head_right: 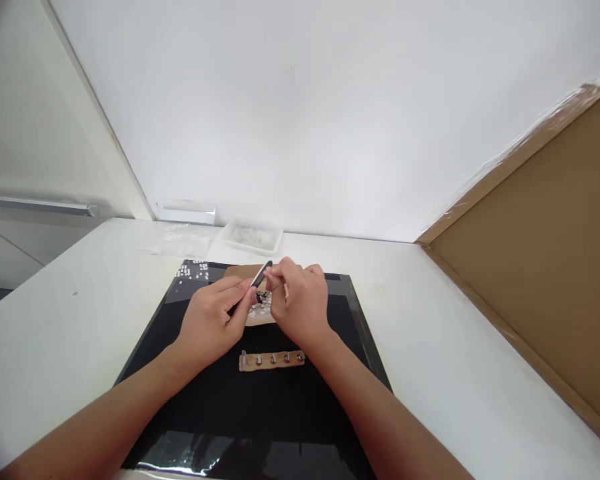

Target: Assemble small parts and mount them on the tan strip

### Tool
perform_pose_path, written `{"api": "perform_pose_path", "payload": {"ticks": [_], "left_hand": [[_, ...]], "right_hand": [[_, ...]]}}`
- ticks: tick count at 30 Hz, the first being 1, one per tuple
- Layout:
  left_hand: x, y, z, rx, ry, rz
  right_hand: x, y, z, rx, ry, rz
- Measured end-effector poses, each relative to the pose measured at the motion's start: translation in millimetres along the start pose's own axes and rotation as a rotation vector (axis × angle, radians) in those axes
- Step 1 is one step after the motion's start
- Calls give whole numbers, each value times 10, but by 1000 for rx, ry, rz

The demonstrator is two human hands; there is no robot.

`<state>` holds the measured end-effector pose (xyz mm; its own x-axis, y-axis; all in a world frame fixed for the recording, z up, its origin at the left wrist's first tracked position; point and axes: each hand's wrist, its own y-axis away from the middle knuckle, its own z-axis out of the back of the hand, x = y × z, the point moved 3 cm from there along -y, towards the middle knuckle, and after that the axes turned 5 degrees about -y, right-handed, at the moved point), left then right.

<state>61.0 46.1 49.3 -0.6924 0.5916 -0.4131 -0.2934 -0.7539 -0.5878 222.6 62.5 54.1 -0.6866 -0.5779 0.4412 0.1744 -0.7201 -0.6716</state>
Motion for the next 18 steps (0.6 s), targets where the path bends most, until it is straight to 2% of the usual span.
{"api": "perform_pose_path", "payload": {"ticks": [3, 6, 10, 14, 18], "left_hand": [[-10, -9, 9, 0, 24, 7], [-21, -16, 14, -7, 27, 7], [-30, -17, 17, 6, 17, 17], [-33, -18, 26, -1, 16, 13], [-26, -22, 29, -14, 24, 8]], "right_hand": [[16, 8, -16, 70, -30, 20], [-8, 6, 4, -1, 12, 2], [-34, 11, -9, 60, -33, 16], [-42, 15, 13, 2, -26, -10], [-7, 22, -24, 78, -68, -27]]}}
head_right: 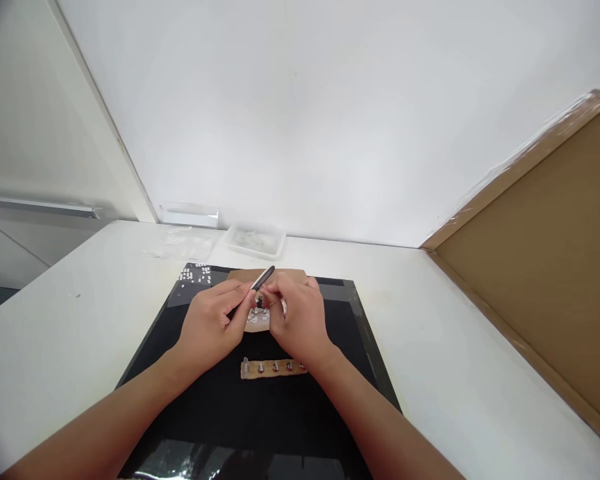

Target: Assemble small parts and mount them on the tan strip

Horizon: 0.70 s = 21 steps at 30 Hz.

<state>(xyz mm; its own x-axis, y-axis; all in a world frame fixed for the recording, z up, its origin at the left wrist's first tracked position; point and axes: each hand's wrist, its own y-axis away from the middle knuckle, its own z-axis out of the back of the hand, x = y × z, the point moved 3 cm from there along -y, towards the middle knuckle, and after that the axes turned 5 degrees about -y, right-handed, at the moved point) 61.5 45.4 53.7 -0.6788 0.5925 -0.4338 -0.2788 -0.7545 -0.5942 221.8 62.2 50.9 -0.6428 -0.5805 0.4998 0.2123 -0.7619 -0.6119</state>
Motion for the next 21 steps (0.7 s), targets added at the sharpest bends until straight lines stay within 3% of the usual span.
{"api": "perform_pose_path", "payload": {"ticks": [3, 7, 11, 14, 18, 21], "left_hand": [[-13, 0, 16, -31, 3, -15], [-33, 10, 27, -32, -26, -14], [-41, 23, 16, -32, -53, -24], [-36, 29, 3, -31, -69, -25], [-37, 32, 0, -32, -111, -38], [-39, 33, 7, -34, -132, -34]], "right_hand": [[24, -2, 16, -61, -20, -44], [57, -24, 30, -29, -72, -27], [57, -50, 77, -127, -37, -32], [66, -55, 51, -58, -35, -13], [69, -31, 52, -121, -2, -26], [77, -20, 19, -46, -20, -4]]}}
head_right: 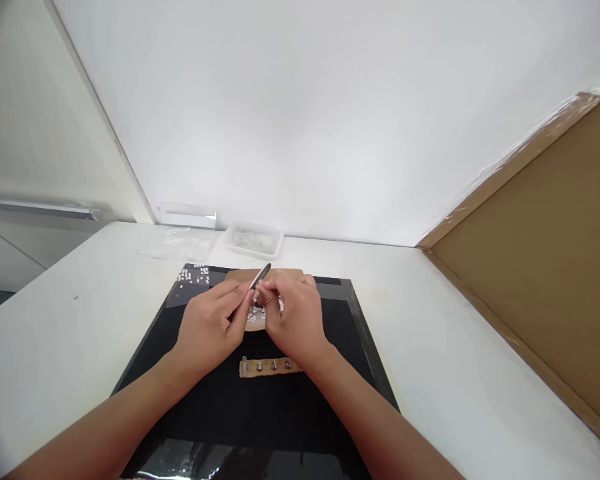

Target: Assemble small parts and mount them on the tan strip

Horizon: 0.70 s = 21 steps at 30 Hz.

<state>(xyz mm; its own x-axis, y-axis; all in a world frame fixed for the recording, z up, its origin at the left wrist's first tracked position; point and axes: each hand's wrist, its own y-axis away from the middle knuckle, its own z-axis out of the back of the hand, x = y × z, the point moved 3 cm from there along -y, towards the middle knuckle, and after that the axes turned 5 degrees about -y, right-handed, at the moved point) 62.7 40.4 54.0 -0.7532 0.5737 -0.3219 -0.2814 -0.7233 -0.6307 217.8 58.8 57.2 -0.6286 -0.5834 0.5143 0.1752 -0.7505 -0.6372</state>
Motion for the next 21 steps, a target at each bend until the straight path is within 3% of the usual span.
{"api": "perform_pose_path", "payload": {"ticks": [5, 8, 12, 16, 21], "left_hand": [[1, 1, 2, -1, 18, 7], [11, 5, -14, 12, 62, -1], [24, 0, -28, 26, 149, -2], [40, -30, -18, 17, 205, 30], [33, -61, 4, -11, 270, 33]], "right_hand": [[-17, -27, 36, -89, 46, 28], [-32, -40, 46, -41, 59, 52], [-53, -39, 95, -73, 77, 46], [-39, -14, 74, 25, 23, 65], [-55, 14, 77, -2, -110, 10]]}}
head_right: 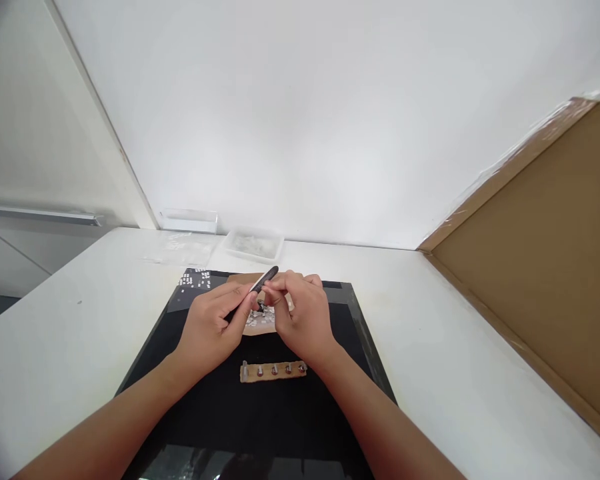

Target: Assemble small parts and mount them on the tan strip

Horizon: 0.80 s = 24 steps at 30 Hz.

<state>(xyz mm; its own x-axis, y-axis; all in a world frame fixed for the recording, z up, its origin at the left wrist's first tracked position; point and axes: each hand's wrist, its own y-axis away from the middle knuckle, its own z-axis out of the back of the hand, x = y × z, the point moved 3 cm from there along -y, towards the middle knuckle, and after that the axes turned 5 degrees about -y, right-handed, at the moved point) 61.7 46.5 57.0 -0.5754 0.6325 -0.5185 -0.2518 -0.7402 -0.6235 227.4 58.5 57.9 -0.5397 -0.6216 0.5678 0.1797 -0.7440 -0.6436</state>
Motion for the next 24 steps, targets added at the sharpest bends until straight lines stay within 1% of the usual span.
{"api": "perform_pose_path", "payload": {"ticks": [7, 11, 16, 20, 22, 24], "left_hand": [[-24, 22, -20, -18, 40, -26], [-19, 32, -27, -7, 22, -21], [-14, 34, -28, -3, 26, -25], [-6, 39, -38, 7, 32, -15], [-2, 42, -42, 5, 30, -13], [2, 45, -46, 2, 25, -15]], "right_hand": [[-103, 14, -12, -41, -465, -186], [-111, 18, -26, -43, -615, -232], [-97, 15, -28, -51, -666, -271], [-91, 11, -27, -46, -671, -259], [-91, 13, -14, -51, -607, -236], [-84, 16, 11, -73, -442, -183]]}}
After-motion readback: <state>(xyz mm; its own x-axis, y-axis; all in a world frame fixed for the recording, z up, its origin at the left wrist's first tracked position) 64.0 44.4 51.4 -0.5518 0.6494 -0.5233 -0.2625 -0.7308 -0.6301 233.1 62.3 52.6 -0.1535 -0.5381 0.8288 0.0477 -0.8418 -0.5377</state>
